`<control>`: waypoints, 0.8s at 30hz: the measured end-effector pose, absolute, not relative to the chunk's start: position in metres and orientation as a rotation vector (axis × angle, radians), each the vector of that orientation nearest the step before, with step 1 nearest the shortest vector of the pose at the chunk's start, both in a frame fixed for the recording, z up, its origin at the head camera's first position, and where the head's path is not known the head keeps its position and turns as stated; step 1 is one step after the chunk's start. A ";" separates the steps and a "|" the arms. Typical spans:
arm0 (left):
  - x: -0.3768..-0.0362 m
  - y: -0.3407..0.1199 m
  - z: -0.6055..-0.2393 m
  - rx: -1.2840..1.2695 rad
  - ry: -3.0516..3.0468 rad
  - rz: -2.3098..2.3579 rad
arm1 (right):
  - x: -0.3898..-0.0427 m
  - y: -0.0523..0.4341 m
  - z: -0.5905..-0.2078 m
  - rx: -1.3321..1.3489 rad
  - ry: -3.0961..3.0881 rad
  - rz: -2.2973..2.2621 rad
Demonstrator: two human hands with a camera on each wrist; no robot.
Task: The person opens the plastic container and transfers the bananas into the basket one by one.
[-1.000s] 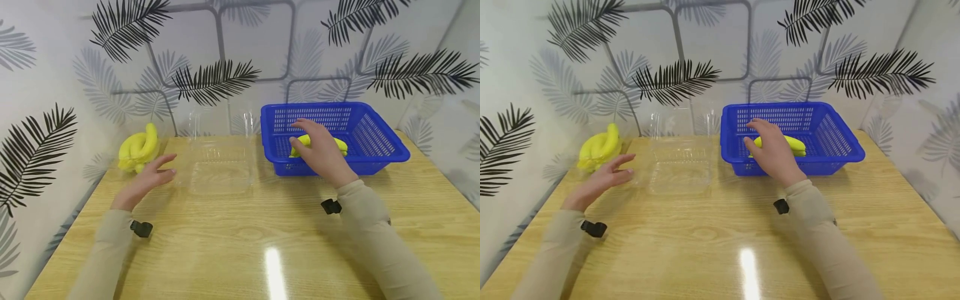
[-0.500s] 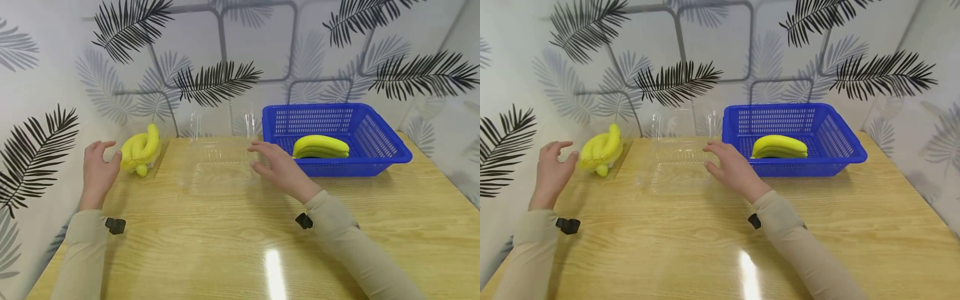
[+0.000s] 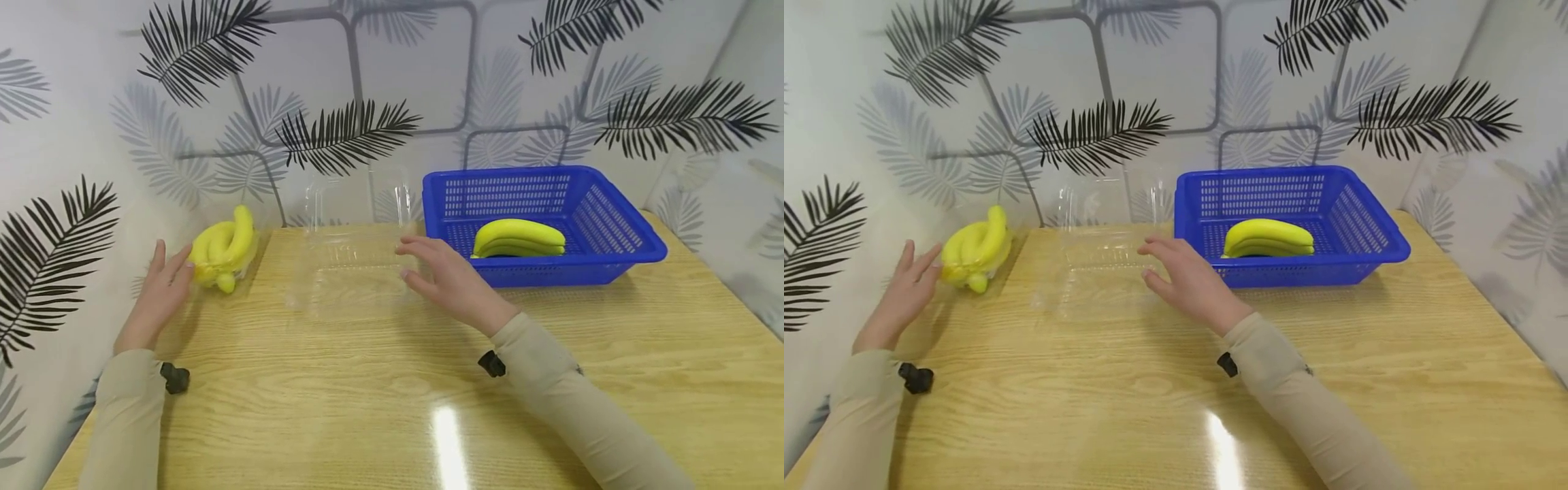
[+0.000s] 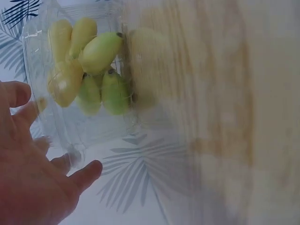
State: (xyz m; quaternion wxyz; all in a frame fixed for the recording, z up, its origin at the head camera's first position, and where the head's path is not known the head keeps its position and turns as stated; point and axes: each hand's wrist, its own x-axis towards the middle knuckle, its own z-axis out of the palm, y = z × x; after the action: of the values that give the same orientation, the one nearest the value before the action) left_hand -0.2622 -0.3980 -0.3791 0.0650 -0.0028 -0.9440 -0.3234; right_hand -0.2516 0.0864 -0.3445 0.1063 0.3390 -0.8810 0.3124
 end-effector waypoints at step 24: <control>-0.236 -0.394 -0.334 -0.198 -3.169 -0.772 | -0.243 0.075 -0.348 1.055 -2.598 0.822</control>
State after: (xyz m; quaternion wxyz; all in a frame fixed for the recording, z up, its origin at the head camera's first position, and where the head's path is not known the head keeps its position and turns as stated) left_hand -0.2361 -0.3937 -0.3339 -0.0632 -0.0604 -0.9679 -0.2358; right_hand -0.2434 0.0750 -0.3482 0.1098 0.3589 -0.8837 0.2797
